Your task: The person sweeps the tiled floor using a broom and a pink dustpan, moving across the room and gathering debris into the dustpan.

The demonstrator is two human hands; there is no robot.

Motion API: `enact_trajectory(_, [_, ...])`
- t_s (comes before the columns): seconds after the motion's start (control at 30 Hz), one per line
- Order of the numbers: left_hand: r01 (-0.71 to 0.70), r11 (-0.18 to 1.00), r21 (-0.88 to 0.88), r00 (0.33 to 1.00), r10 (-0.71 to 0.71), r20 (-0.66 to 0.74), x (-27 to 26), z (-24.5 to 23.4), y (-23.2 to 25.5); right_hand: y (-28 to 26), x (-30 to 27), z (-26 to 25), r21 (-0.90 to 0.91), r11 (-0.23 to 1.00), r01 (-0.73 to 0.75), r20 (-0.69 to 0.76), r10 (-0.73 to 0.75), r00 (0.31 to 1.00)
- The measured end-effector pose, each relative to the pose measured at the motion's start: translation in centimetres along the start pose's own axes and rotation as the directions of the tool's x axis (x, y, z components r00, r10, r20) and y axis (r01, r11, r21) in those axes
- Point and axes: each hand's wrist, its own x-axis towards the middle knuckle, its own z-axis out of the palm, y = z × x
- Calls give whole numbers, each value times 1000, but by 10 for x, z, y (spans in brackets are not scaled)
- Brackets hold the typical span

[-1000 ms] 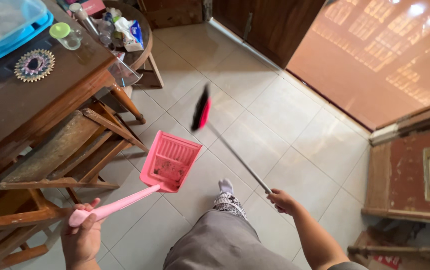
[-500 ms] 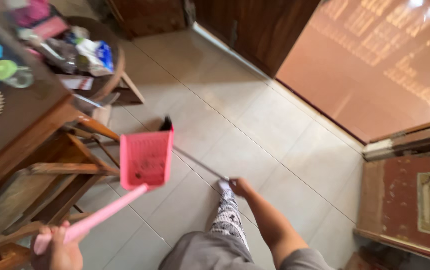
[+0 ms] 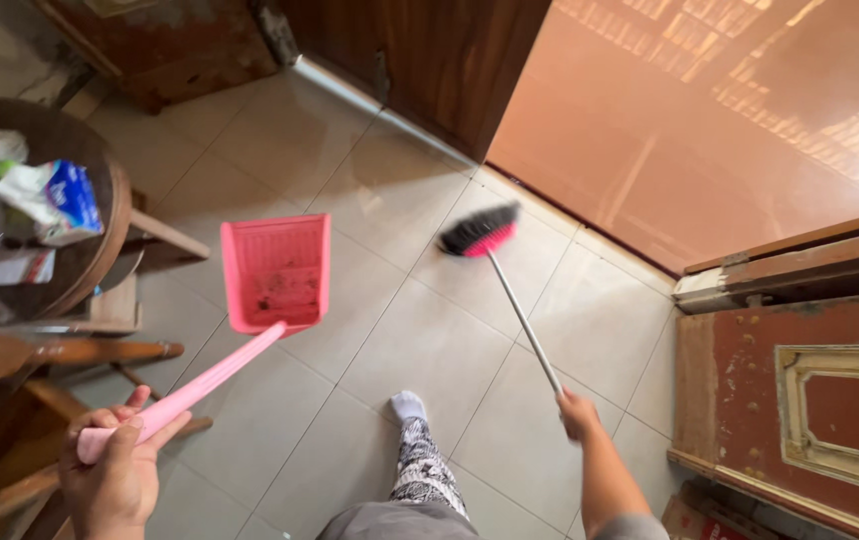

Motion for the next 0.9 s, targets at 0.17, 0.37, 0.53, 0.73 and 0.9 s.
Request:
enact_trajectory(0.17, [40,992,-117,998,-33,59,23,34,-27,45,-57,-5,-441,897,-33,-300,-113,947])
enact_trajectory(0.37, [71,989,-133,988,-52,144,24,52,-32,29,-91,73,386,922,-8,-157,74,985])
enact_trajectory(0.53, [67,993,-93,974,-45,223,8,38,-48,-60,-1,86,415,904,99,-67,-78,995])
enact_trajectory(0.73, [19,998,-59,955,-1,297,-7,-12,-80,-179,64,63,575,814,-77,90,30,995])
enact_trajectory(0.9, [-41,999,-4,953,41,299,-51,-42,-76,-142,18,74,465,852,-241,103,219,970])
